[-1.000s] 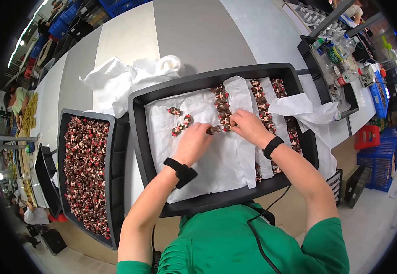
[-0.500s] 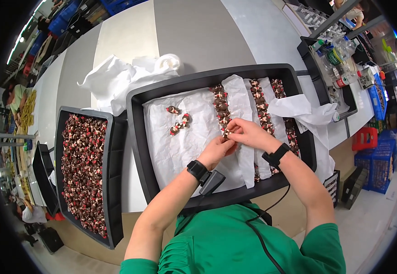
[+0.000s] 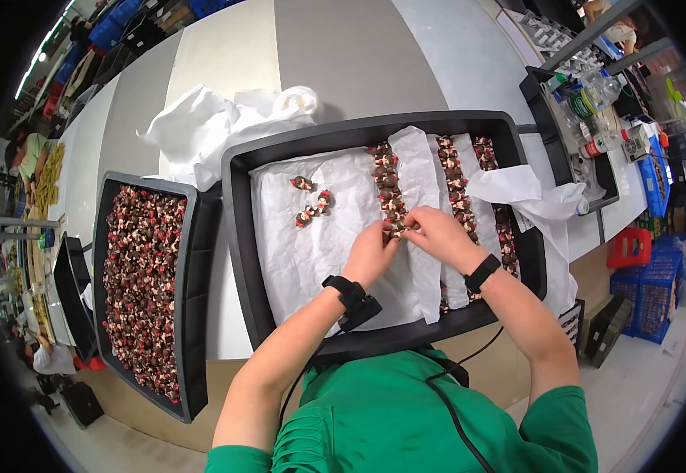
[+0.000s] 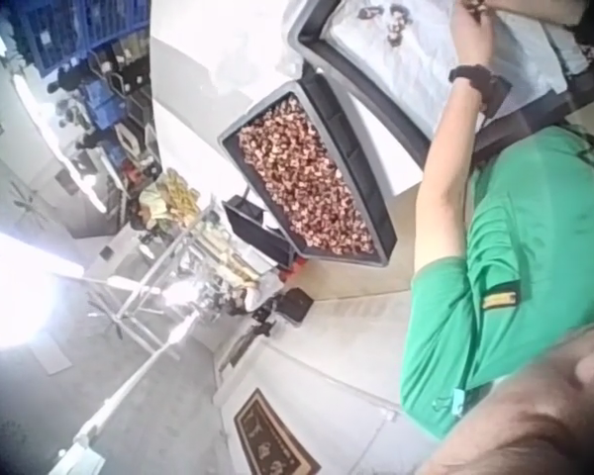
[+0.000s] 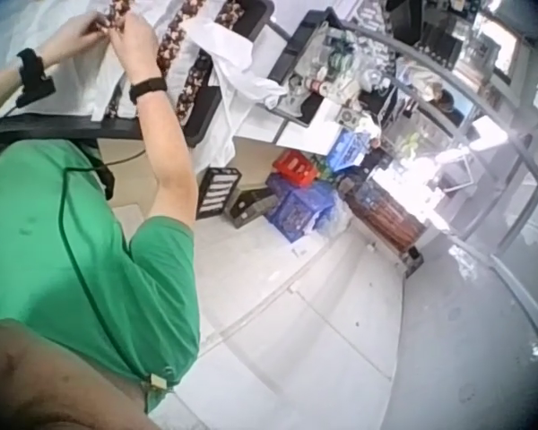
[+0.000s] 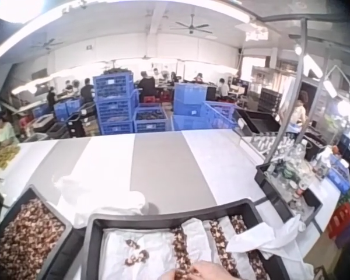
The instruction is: The person unfolds a white sheet in a black tray and then picks up small figurines from a separate container, placing them in rows on the sheet.
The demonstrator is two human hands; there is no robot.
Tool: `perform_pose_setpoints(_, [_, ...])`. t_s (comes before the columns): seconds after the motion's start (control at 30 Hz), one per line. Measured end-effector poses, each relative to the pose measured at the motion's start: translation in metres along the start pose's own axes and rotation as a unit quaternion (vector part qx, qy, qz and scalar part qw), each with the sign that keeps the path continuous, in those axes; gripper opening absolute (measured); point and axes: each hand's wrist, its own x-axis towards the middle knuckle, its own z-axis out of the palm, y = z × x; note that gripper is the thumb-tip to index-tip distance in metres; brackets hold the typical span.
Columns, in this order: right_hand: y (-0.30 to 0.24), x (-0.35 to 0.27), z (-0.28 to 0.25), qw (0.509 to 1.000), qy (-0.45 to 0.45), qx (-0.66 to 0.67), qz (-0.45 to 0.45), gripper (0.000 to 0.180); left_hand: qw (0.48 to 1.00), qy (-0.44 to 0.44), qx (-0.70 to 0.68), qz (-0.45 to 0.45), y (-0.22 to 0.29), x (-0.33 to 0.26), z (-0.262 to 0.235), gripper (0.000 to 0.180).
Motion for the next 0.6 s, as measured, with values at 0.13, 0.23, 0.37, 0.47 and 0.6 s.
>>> perform_pose_setpoints(0.13, [0.006,-0.004,0.010,0.990,0.056,-0.121,-0.042,0.018,0.972,0.096,0.185,0.107,-0.004,0.009,0.001,0.031])
perform_pose_setpoints(0.23, [0.002,-0.006,0.008,0.986,0.061,-0.152,-0.040,0.018,0.975,0.092,0.162,0.119,-0.006,0.011,0.003,0.028])
perform_pose_setpoints(0.37, [0.002,-0.007,0.006,0.988,0.069,-0.134,-0.040,0.019,0.979,0.092,0.149,0.106,0.000,0.008,0.001,0.025])
perform_pose_setpoints(0.47, [-0.001,-0.004,0.004,0.997,0.046,-0.060,0.001,0.019,0.987,0.074,0.116,0.079,-0.003,0.008,0.000,0.027])
perform_pose_setpoints(0.6, [-0.007,0.002,0.004,0.970,0.014,0.229,0.086,0.021,0.992,0.022,-0.125,-0.001,-0.008,0.004,0.002,0.032])
